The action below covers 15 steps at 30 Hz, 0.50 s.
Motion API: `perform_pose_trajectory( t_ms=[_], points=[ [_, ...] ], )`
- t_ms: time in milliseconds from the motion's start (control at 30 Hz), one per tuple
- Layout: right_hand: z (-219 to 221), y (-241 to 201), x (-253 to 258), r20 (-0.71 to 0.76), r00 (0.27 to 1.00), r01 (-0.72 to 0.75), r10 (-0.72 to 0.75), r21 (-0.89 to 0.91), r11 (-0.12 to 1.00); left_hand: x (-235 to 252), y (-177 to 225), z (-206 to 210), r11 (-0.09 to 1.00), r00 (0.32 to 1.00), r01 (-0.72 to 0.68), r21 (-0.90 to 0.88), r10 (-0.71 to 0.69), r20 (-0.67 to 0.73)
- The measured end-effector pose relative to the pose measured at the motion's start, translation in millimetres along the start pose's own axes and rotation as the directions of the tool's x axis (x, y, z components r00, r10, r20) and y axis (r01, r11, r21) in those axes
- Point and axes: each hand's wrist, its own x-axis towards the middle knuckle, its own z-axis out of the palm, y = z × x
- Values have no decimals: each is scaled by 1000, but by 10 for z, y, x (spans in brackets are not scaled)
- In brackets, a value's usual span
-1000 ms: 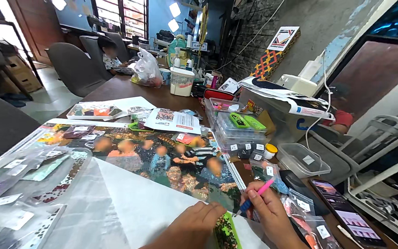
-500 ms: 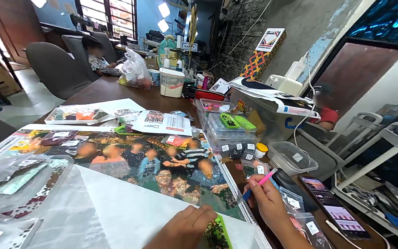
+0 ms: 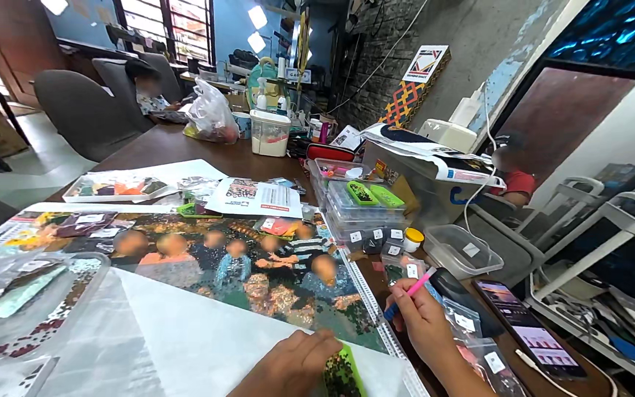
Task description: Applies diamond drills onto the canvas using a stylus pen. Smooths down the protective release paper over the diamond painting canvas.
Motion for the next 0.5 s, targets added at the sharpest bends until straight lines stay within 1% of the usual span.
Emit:
perform_pose_trajectory(
  t_ms=[500],
  points=[
    [-2, -27, 4, -18, 999, -34, 34, -27, 999, -5, -4, -3, 1000, 1000, -2, -1, 2, -6]
  ],
)
